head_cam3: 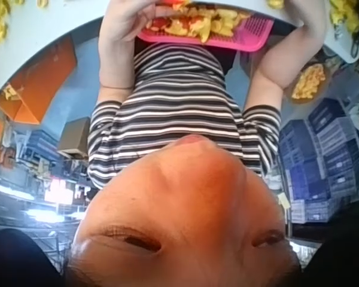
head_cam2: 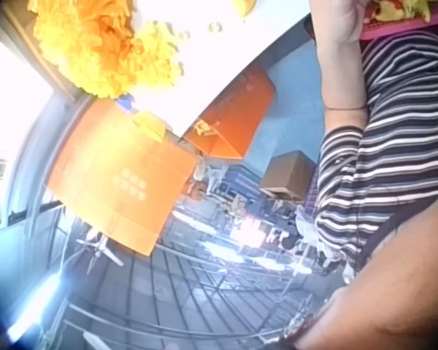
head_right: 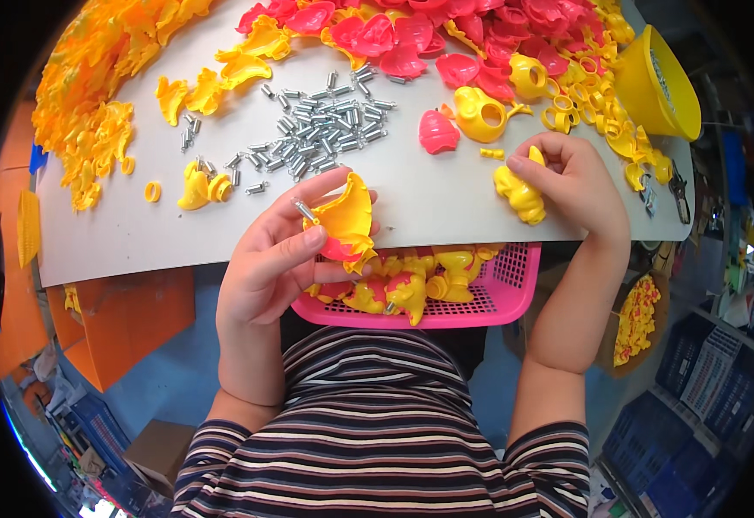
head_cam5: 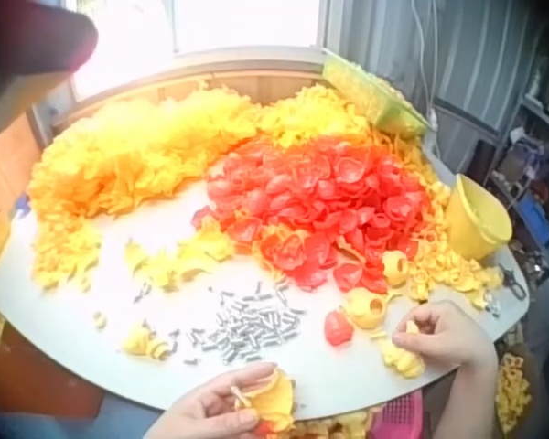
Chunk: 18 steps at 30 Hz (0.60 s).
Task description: Assembling small plastic toy figurines from various yellow and red components.
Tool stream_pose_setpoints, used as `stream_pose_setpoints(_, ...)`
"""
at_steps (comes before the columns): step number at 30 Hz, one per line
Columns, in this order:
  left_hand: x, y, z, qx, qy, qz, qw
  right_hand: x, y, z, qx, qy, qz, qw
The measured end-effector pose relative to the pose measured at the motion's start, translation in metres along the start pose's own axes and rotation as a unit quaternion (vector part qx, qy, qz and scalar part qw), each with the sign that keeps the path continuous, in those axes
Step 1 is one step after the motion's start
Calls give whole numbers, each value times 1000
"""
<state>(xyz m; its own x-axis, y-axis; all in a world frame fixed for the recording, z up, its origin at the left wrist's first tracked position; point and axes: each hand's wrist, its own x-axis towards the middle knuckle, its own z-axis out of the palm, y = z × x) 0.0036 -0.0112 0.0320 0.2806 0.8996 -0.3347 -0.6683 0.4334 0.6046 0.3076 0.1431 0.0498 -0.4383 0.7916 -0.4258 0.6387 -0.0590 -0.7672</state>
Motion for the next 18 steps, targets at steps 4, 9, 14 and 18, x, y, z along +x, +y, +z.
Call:
stream_pose_setpoints(4,-3,0,-1,11,10,5,1000,-13,-3,27,-61,166,2,984)
stream_pose_setpoints(9,0,-4,5,32,15,9,999,-32,-14,55,-243,265,9,933)
stream_pose_setpoints(14,3,-11,11,54,8,22,998,-29,-14,59,-263,269,29,926)
stream_pose_setpoints(18,2,-15,15,59,16,69,996,-39,-8,60,-290,261,-48,920)
